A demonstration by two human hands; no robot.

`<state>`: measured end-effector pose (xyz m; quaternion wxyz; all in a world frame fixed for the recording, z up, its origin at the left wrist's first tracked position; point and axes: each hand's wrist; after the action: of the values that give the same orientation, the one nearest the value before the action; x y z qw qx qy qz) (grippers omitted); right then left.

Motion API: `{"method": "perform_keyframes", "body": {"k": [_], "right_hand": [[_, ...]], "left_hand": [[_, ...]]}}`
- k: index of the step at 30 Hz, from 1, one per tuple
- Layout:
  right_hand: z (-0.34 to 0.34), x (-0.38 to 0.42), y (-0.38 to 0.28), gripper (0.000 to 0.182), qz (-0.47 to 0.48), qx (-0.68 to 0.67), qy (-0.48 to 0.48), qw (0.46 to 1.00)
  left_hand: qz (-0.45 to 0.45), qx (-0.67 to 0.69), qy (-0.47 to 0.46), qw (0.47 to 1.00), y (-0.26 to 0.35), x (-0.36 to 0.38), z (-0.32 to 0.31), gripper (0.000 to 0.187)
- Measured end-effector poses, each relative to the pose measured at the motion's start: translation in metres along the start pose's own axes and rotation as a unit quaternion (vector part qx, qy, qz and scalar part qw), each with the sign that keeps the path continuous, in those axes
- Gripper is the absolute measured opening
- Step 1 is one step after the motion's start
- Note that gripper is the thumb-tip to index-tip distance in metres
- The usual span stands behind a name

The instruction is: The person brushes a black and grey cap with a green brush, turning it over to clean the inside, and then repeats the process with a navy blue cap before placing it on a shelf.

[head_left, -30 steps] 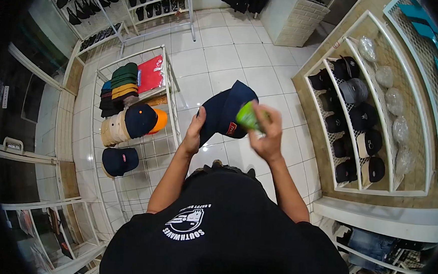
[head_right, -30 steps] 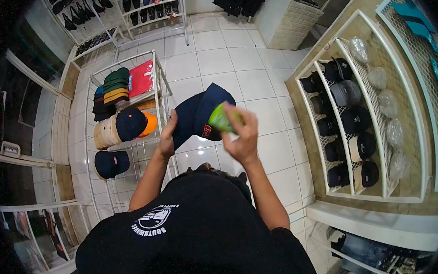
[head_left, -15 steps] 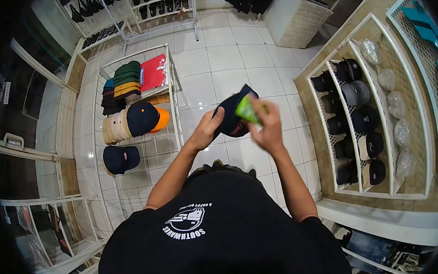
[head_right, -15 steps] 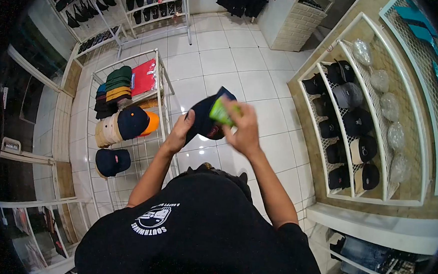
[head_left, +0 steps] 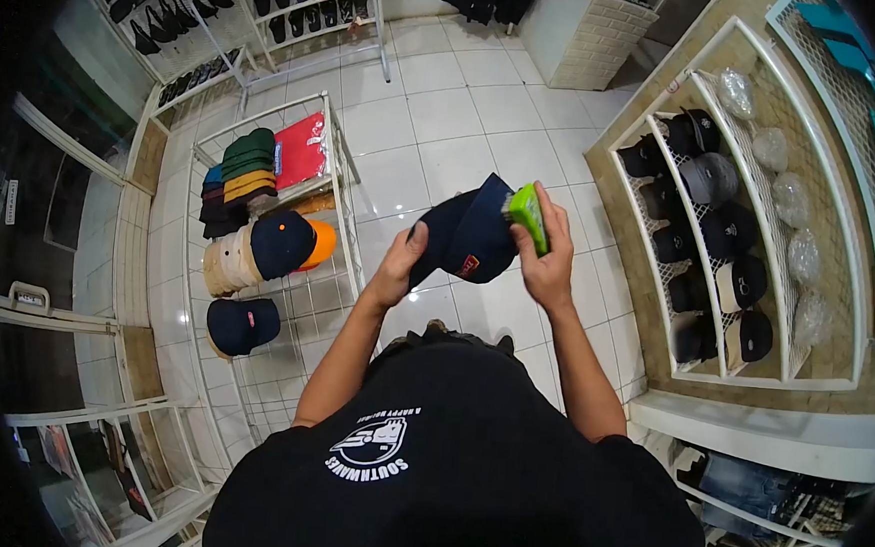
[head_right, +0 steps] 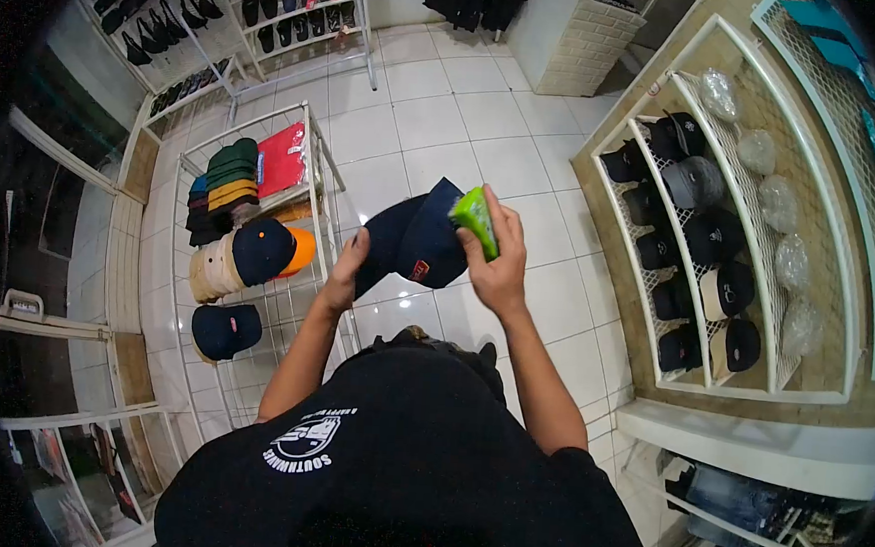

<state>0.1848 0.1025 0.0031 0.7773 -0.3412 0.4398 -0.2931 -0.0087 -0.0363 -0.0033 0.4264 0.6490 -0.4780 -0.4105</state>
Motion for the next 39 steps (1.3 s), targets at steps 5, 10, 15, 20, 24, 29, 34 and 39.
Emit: {"method": "perform_keyframes", "body": {"k": [5, 10, 15, 20, 24, 29, 34, 39], "right_hand": [[0.003, 0.009, 0.048, 0.056, -0.04, 0.003, 0.016, 0.999], [0.013, 0.014, -0.014, 0.058, -0.028, -0.116, 0.062, 0.991], [-0.001, 0.021, 0.042, 0.058, -0.092, -0.06, -0.031, 0.993], [0.033, 0.021, 0.024, 0.058, -0.172, -0.386, 0.004, 0.906], [0.032, 0.008, 0.02, 0.067, -0.155, -0.498, -0.103, 0.847], [0.045, -0.017, 0.02, 0.075, -0.152, -0.492, -0.163, 0.842], [0.054, -0.049, 0.002, 0.069, -0.123, -0.392, -0.33, 0.85], [0.037, -0.066, -0.017, 0.064, -0.095, -0.317, -0.383, 0.862]], "left_hand": [[-0.003, 0.321, -0.004, 0.947, -0.008, 0.01, 0.019, 0.072], [-0.022, 0.24, 0.048, 0.969, 0.006, 0.007, 0.017, 0.072], [-0.055, 0.377, 0.012, 0.924, -0.01, 0.006, 0.018, 0.071], [-0.074, 0.367, 0.06, 0.925, -0.005, 0.012, 0.017, 0.071], [-0.016, 0.368, 0.05, 0.928, -0.016, 0.009, 0.008, 0.06], [-0.021, 0.306, -0.021, 0.952, -0.014, 0.01, 0.02, 0.079], [-0.015, 0.127, -0.061, 0.99, 0.004, -0.011, 0.028, 0.08], [0.067, -0.142, -0.161, 0.974, 0.048, -0.014, 0.032, 0.04]]}}
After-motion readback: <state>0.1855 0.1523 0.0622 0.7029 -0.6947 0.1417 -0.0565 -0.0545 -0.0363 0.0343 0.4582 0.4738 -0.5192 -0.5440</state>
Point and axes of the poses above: each hand's wrist, its own x-axis away from the middle knuckle, its own z-axis out of the back of the hand, y = z × x, and after that the axes turned 1 degree about -z, right-handed
